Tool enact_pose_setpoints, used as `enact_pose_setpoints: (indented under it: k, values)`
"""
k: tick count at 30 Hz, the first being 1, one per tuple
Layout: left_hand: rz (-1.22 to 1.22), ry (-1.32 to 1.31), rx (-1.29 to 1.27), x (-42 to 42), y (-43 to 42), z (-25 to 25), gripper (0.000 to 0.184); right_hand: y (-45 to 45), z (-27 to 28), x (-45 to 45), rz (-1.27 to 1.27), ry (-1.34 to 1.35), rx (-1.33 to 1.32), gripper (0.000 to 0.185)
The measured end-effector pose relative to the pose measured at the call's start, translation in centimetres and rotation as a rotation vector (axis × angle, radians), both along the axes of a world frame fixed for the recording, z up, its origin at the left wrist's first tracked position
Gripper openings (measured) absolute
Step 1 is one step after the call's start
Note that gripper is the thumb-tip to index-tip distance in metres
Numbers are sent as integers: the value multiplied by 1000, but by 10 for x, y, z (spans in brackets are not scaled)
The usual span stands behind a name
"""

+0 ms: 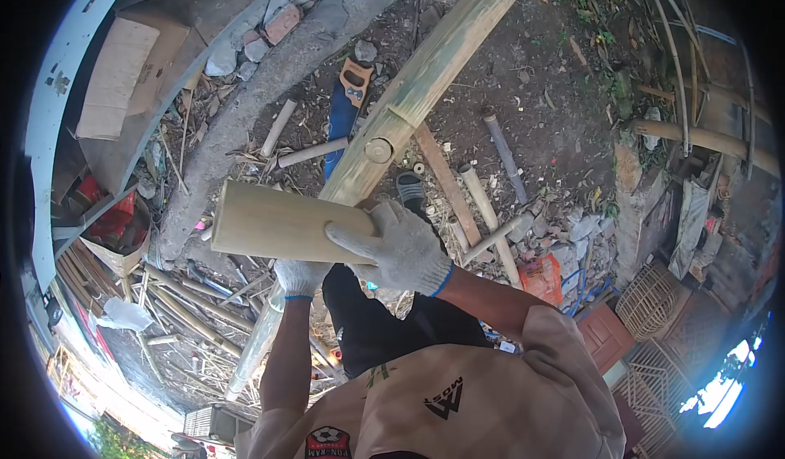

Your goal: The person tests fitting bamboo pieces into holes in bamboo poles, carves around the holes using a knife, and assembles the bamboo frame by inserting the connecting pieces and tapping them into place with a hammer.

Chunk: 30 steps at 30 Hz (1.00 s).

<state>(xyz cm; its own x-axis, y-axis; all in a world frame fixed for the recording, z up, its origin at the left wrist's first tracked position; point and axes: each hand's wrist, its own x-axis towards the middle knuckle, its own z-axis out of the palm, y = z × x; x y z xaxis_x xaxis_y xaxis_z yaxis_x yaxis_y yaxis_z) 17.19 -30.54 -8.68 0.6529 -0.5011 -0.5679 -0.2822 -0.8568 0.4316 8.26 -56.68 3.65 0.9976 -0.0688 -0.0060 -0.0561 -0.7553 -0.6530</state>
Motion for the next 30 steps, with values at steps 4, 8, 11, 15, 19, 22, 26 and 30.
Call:
enact_pose_setpoints:
  k: [4,8,11,15,19,22,26,30]
  values:
    - [72,-112,-5,9,-10,11,78,-10,-18,12,-81,595,-101,91]
    - [-69,-44,29,20,-6,7,82,-7,9,18,26,40,-23,97]
    - [60,-70,79,21,-8,8,85,-12,-46,-3,-90,475,-63,96]
    - [66,-69,38,20,-7,9,86,-8,-10,25,-57,579,-67,99]
    - [-4,181,167,21,-7,11,85,-5,-15,15,11,91,18,94]
    - [60,-64,42,12,-10,9,85,-12,-21,25,-54,498,-73,92]
    - [71,-79,20,5,-5,5,84,1,-12,18,-43,401,-19,95]
    - [12,127,112,8,1,-3,88,12,-5,-20,-127,405,119,100]
